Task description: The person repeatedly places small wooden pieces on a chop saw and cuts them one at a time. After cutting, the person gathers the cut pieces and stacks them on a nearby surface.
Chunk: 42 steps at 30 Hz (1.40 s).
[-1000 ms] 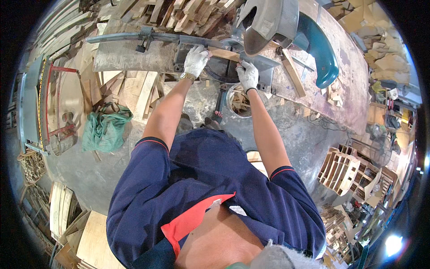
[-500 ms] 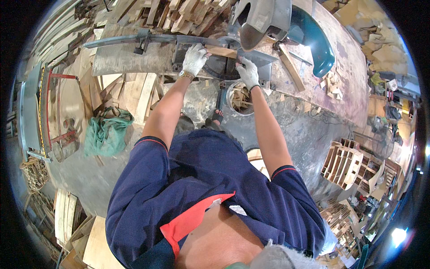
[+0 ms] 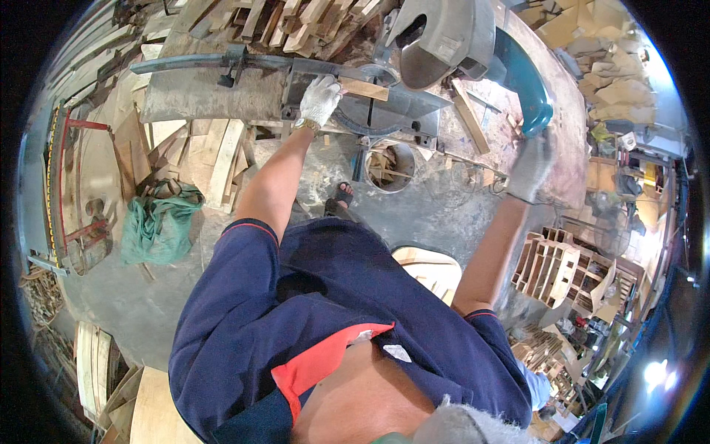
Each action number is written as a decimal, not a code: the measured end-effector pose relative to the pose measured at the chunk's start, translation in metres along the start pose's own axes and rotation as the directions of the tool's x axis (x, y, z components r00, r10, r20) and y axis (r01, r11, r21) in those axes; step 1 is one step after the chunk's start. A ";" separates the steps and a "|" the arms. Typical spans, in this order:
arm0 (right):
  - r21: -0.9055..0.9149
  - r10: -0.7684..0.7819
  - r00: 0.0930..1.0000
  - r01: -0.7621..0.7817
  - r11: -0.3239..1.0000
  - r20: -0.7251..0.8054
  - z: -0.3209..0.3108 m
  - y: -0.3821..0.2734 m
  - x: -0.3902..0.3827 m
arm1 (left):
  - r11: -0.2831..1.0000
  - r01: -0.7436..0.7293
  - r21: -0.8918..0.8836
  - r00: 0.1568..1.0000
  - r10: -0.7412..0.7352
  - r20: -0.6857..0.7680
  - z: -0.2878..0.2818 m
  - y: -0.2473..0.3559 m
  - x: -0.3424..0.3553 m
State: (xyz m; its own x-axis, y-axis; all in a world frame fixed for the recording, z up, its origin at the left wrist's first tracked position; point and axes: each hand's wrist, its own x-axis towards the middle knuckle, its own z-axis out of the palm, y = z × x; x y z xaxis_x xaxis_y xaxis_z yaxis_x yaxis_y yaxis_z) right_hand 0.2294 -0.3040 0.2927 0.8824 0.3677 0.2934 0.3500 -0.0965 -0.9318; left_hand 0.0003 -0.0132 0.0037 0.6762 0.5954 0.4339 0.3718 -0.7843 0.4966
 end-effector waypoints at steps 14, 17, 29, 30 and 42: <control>-0.692 0.139 0.707 0.600 0.403 0.694 0.088 -0.154 0.071 | 1.000 0.000 0.004 1.000 0.000 0.021 0.007 -0.005 0.001; -0.663 0.182 0.678 0.563 0.494 0.712 0.098 -0.165 0.060 | 1.000 0.014 0.011 0.999 -0.014 0.041 0.007 -0.004 0.001; -0.652 0.293 0.902 -0.017 0.758 0.316 0.073 -0.043 -0.075 | 0.989 -0.057 0.134 0.989 0.038 0.146 -0.001 -0.001 0.008; -0.653 0.310 0.921 -0.087 0.752 0.236 0.077 -0.019 -0.097 | 0.989 -0.058 0.138 0.987 0.036 0.160 -0.002 0.000 0.009; -0.553 0.165 0.970 -0.041 0.832 0.177 0.077 0.085 -0.161 | 0.989 -0.060 0.134 0.986 0.037 0.163 -0.007 0.002 0.006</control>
State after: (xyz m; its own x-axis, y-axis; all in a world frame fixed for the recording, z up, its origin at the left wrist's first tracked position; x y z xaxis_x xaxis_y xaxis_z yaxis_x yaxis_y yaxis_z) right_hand 0.0928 -0.3006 0.1493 0.8585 0.5042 0.0933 0.4290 -0.6066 -0.6693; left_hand 0.0001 -0.0096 0.0127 0.7842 0.5293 0.3239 0.4128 -0.8347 0.3646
